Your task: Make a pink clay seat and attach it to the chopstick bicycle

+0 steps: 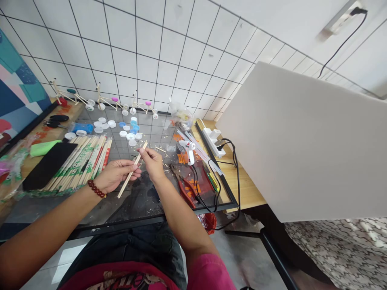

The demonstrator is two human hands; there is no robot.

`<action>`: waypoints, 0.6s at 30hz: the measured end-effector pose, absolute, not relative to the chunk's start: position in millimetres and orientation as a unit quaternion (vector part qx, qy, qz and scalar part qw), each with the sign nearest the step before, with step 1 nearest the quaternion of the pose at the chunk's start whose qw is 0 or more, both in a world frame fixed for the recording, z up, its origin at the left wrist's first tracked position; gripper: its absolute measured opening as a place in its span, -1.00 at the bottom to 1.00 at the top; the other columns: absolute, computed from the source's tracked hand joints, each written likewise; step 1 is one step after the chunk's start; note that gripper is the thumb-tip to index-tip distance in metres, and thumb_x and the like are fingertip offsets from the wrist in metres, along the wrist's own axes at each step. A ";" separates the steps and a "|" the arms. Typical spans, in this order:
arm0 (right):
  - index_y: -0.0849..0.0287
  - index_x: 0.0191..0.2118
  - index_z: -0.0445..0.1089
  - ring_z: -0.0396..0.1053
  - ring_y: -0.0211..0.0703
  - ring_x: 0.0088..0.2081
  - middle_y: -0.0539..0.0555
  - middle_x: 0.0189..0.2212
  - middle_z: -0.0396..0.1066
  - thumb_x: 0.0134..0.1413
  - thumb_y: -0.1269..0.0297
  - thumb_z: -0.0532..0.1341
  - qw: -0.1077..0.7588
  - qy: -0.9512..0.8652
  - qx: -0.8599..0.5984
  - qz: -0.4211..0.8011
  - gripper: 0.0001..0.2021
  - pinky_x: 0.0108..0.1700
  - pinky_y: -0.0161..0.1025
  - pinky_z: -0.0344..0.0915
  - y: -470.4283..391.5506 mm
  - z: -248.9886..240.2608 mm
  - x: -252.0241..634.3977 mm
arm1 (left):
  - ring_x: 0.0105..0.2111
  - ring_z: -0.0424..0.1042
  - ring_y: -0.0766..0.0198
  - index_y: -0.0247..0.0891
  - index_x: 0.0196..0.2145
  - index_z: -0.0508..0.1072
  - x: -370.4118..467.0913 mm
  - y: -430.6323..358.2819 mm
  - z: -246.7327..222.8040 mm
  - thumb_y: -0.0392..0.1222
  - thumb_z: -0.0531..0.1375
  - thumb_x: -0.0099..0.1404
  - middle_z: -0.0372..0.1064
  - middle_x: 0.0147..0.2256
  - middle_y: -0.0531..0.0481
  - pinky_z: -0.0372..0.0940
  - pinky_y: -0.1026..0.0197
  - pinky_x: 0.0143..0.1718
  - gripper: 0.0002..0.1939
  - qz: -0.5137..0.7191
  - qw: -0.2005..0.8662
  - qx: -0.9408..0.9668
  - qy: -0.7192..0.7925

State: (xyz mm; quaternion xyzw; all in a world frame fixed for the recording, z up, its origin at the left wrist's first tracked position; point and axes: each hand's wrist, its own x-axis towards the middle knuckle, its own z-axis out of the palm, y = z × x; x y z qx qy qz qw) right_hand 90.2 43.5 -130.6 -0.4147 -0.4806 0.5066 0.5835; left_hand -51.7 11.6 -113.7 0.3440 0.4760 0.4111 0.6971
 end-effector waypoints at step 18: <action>0.16 -0.45 0.52 0.20 -0.31 -0.46 -0.09 -0.59 0.26 -0.07 -0.05 0.35 0.587 -0.485 -0.425 0.490 -0.67 -0.35 -0.31 0.18 45.2 -132.3 90.6 | -0.57 0.49 0.31 -0.40 -0.33 0.54 -48.9 10.0 -111.9 -0.24 0.34 0.22 0.53 -0.52 -0.12 0.38 0.33 -0.53 -0.86 0.396 0.704 0.352 0.472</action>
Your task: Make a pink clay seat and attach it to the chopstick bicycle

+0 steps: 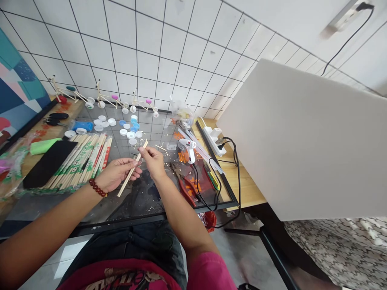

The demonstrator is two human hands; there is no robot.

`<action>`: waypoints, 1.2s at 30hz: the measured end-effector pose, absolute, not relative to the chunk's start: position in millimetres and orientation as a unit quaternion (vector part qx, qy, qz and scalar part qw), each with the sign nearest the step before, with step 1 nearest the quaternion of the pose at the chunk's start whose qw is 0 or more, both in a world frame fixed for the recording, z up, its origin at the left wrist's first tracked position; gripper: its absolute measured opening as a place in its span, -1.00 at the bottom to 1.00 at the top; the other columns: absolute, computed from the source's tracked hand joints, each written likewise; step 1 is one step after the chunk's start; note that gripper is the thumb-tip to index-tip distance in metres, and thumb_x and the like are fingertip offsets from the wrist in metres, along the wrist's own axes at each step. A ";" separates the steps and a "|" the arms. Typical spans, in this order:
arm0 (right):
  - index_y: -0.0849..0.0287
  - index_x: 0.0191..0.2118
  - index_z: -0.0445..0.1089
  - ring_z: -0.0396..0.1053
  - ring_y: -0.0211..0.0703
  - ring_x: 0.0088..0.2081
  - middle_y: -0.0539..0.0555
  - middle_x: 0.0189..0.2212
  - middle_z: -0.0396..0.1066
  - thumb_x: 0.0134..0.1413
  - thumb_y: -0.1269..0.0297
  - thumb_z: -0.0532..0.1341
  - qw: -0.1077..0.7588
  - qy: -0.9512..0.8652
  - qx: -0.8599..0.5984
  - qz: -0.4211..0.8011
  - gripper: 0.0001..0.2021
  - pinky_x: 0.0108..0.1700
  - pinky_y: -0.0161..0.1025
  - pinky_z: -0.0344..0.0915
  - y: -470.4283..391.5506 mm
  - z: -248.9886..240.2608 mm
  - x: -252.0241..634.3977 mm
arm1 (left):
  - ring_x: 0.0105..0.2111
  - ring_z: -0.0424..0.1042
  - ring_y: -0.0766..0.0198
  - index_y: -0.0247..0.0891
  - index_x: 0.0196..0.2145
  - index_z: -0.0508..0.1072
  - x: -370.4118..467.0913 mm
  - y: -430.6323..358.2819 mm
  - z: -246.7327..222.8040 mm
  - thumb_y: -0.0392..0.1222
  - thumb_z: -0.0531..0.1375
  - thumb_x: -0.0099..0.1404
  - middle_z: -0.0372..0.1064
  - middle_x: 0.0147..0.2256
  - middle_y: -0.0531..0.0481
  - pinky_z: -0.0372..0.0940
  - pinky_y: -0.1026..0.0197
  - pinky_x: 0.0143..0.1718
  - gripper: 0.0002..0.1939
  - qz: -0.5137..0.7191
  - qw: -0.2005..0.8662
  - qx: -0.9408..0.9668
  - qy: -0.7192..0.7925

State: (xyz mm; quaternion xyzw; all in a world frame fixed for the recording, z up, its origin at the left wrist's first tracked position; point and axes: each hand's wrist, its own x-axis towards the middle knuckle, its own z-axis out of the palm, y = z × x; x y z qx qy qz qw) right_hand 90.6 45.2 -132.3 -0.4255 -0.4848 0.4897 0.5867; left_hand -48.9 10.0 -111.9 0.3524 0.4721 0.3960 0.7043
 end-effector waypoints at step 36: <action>0.20 -0.55 0.40 0.10 -0.38 -0.61 -0.12 -0.71 0.24 -0.07 -0.04 0.38 0.509 -0.427 -0.453 0.595 -0.61 -0.48 -0.36 0.03 41.6 -137.4 83.5 | -0.68 -0.06 0.54 -0.29 -0.29 0.34 -45.1 6.3 -123.0 0.29 0.24 0.18 0.17 -0.60 0.20 -0.20 0.38 -0.64 -0.47 0.381 0.730 0.356 0.442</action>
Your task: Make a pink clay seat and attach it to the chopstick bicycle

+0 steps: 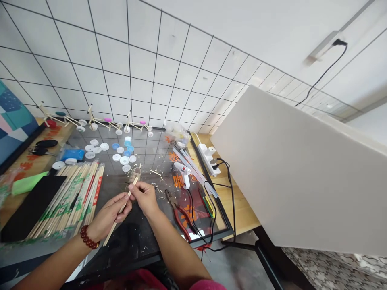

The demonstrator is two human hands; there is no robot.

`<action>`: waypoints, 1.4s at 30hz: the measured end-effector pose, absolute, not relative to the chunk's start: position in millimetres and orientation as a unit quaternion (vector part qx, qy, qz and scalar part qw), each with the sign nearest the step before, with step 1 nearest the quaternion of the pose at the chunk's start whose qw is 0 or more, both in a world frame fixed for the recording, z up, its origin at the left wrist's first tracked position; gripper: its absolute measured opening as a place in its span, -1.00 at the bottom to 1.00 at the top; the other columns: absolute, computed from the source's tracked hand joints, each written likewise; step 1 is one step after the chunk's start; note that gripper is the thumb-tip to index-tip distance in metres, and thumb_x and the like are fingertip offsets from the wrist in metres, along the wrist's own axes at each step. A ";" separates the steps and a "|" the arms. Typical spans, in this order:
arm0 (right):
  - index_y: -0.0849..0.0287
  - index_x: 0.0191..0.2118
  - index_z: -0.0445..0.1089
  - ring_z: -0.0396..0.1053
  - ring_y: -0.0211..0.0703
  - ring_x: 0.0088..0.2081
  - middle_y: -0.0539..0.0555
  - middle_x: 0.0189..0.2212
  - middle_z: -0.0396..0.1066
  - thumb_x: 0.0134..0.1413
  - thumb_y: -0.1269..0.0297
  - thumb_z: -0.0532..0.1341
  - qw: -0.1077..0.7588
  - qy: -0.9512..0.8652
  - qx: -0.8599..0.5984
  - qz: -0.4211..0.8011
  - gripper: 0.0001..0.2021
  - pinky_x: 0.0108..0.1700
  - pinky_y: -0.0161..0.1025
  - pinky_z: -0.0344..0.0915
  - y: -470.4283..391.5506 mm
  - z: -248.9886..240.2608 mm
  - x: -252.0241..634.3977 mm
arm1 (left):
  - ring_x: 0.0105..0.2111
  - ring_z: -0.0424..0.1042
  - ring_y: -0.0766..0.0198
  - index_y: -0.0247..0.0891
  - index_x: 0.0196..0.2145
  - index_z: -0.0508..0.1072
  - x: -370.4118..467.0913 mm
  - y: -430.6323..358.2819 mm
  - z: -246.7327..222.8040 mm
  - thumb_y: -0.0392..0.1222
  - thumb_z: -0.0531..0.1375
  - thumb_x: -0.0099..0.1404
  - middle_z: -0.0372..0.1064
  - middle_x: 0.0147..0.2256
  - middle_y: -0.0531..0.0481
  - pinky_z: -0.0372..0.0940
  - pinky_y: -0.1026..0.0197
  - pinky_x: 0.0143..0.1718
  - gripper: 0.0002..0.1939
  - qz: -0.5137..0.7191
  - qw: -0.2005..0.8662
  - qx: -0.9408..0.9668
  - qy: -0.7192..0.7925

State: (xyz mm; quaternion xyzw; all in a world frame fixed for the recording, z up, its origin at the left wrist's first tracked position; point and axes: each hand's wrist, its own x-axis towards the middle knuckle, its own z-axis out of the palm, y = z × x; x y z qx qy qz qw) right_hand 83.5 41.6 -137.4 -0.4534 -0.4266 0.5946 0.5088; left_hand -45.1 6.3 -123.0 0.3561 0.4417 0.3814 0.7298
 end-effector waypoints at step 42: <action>0.12 -0.35 0.42 0.48 -0.05 -0.14 0.20 -0.01 0.46 -0.18 -0.02 0.48 0.394 -0.246 -0.479 0.745 -0.62 -0.03 -0.08 0.37 -75.5 -78.9 197.2 | -0.69 -0.13 0.53 -0.30 -0.24 0.38 -46.7 2.3 -111.0 0.33 0.24 0.16 0.10 -0.62 0.22 -0.24 0.33 -0.64 -0.43 0.351 0.764 0.309 0.445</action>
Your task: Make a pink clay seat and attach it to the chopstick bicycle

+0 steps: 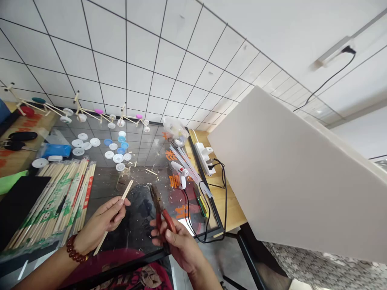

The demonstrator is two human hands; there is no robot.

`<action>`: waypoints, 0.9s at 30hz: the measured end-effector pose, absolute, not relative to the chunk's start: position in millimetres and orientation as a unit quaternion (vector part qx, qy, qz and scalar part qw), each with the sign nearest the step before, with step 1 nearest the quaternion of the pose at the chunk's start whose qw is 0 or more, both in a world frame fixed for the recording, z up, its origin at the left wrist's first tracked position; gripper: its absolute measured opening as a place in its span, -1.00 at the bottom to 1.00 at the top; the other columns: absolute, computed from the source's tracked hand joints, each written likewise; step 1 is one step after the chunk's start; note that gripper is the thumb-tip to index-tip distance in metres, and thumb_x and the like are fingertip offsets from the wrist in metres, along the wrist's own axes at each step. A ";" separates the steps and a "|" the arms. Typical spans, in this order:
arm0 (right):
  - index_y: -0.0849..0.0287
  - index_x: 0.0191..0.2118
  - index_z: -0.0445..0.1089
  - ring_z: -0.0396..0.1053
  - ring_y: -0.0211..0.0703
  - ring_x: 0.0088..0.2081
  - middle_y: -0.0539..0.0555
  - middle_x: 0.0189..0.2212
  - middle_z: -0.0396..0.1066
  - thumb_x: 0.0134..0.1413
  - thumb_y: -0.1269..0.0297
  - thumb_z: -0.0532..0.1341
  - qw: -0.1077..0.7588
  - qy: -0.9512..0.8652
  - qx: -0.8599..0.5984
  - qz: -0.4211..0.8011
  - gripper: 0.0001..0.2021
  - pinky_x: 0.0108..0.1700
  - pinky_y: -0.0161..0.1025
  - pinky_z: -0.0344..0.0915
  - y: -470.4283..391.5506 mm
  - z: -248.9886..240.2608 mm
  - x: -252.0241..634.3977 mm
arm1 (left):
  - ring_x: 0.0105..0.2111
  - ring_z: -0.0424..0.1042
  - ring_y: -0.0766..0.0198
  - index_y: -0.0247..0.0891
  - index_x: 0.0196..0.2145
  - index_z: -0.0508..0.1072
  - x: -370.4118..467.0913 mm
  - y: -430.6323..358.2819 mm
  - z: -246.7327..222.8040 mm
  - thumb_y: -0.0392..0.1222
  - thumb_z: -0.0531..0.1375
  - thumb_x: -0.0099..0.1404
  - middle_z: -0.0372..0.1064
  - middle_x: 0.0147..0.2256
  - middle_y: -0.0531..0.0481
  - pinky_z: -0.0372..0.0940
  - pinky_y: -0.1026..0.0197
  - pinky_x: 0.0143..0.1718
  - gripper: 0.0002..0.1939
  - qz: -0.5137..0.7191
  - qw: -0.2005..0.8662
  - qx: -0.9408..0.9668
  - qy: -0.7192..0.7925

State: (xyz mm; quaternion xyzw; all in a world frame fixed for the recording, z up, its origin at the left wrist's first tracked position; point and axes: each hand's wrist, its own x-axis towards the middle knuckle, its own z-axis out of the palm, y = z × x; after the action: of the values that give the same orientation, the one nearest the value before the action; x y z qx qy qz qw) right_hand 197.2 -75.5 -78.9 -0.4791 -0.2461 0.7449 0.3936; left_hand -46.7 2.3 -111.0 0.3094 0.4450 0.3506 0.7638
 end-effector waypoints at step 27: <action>0.06 -0.21 0.56 0.15 0.05 0.33 0.19 0.21 0.23 0.08 0.13 0.36 0.258 -0.591 -0.533 0.548 -0.82 0.29 0.03 0.14 -51.2 -68.9 203.0 | -0.65 -0.14 0.46 -0.30 0.09 0.37 -42.1 -6.2 -118.4 0.30 0.19 0.24 0.06 -0.61 0.22 -0.25 0.31 -0.63 -0.32 0.263 0.783 0.354 0.438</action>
State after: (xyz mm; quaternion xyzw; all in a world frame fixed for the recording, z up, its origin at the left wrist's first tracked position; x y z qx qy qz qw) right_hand 203.0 -51.2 -68.9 -0.5331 -0.5912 0.5477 0.2575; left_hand -42.1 -6.2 -118.4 0.3538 0.4383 0.2633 0.7832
